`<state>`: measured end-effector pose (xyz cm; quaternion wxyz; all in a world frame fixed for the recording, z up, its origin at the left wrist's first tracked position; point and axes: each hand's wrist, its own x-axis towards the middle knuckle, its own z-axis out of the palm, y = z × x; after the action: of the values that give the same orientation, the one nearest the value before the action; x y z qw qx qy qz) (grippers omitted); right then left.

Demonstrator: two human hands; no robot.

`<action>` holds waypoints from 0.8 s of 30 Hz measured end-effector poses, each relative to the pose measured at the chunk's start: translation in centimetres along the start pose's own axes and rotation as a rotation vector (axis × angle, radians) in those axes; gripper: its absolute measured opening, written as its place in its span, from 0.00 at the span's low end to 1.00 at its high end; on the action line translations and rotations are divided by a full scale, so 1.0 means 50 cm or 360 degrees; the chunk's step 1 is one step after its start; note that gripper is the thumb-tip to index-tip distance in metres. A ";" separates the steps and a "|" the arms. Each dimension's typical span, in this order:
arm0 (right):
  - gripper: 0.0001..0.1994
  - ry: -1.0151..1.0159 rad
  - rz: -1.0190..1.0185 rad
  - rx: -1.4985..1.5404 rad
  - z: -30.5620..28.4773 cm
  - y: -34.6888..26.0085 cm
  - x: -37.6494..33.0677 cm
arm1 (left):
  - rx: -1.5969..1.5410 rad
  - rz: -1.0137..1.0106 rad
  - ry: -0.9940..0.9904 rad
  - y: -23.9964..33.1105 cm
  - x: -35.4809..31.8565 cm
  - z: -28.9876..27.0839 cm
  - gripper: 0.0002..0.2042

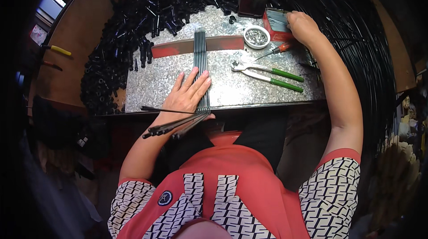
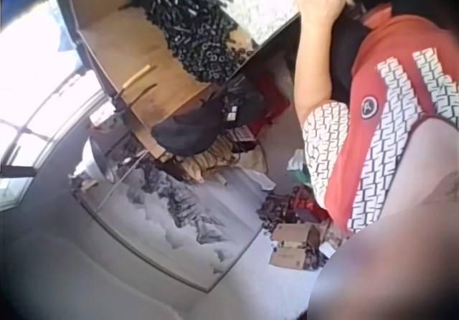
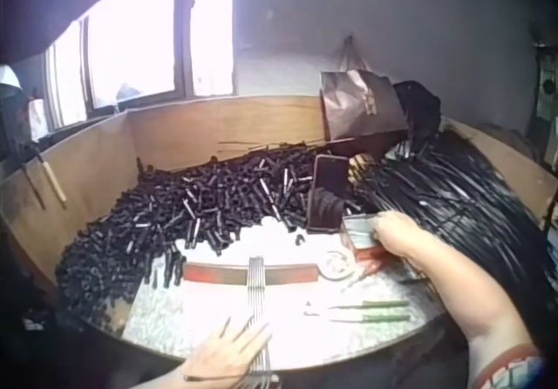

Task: Assembling bundles of black wires by securing them with connectors or ties at a workbench.

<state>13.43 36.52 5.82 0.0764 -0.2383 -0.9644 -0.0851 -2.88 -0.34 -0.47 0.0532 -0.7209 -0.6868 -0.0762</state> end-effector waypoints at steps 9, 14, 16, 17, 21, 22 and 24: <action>0.15 0.0509 -0.0486 0.0446 -0.014 -0.141 0.021 | -0.0157 -0.0072 0.0026 0.009 0.009 -0.011 0.34; 0.17 0.0474 -0.0721 0.0353 0.026 -0.242 0.046 | -0.0171 -0.0088 0.0023 0.014 0.010 -0.017 0.45; 0.16 0.0460 -0.0742 0.0281 0.041 -0.250 0.050 | -0.0149 -0.0071 0.0018 0.016 0.013 -0.018 0.46; 0.15 0.0453 -0.0736 0.0309 0.052 -0.251 0.052 | -0.0163 -0.0067 0.0025 0.016 0.015 -0.016 0.46; 0.08 0.0423 -0.0672 0.0447 0.048 -0.266 0.049 | -0.0168 -0.0073 0.0031 0.017 0.009 -0.019 0.46; 0.08 0.0431 -0.0667 0.0446 0.048 -0.268 0.049 | -0.0166 -0.0074 0.0033 0.017 0.008 -0.019 0.46; 0.08 0.0428 -0.0630 0.0430 0.050 -0.267 0.050 | -0.0153 -0.0057 0.0030 0.017 0.009 -0.021 0.46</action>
<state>4.67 26.48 2.17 0.2166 -0.0194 -0.9761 0.0002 -2.08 -0.11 0.68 0.0237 -0.7095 -0.6946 -0.1168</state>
